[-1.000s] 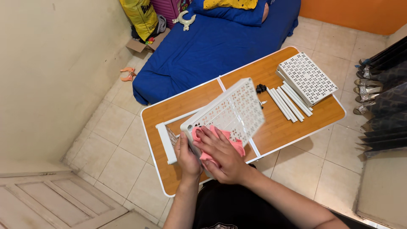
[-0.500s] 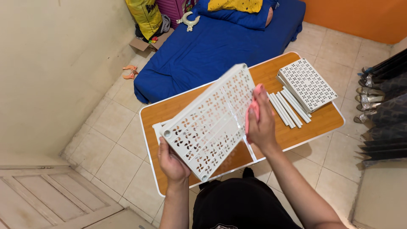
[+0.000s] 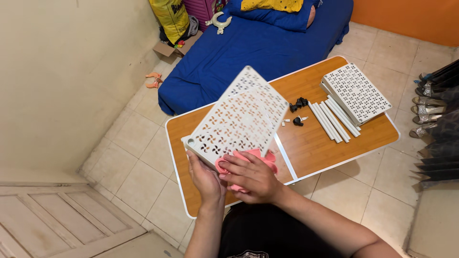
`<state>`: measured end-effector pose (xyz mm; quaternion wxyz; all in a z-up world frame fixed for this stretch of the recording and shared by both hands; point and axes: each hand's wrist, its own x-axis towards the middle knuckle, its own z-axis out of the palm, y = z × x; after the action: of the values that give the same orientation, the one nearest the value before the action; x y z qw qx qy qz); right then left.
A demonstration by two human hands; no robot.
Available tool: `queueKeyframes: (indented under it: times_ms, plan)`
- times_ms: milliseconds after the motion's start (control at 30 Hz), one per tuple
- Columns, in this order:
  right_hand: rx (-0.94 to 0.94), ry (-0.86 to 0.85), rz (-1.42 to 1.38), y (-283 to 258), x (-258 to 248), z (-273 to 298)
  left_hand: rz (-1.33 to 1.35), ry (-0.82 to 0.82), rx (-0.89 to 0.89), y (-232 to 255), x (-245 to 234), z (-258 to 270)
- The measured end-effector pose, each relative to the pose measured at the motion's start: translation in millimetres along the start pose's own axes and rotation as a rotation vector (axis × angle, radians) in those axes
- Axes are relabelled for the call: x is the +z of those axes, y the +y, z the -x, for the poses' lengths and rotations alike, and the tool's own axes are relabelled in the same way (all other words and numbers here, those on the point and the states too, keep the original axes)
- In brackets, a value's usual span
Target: The person assembles a white plastic shelving unit on a wooden table. They connect white rods to a frame, insert perforated panels, and wipe the surfaces with a pink cloth. The person handles multiple components including rods, panels, and connectors.
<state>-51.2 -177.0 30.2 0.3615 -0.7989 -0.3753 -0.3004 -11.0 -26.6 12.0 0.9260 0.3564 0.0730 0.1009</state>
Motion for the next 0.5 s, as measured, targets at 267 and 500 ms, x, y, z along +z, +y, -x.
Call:
queueKeyframes:
  times_ms: [267, 500]
  plan:
    - [0.074, 0.258, 0.154, 37, -5, 6, 0.093, -0.084, -0.245, 29, -11, -10]
    - [0.350, 0.486, 0.292, 75, -51, 20, 0.037, -0.137, -0.298, 50, -16, -20]
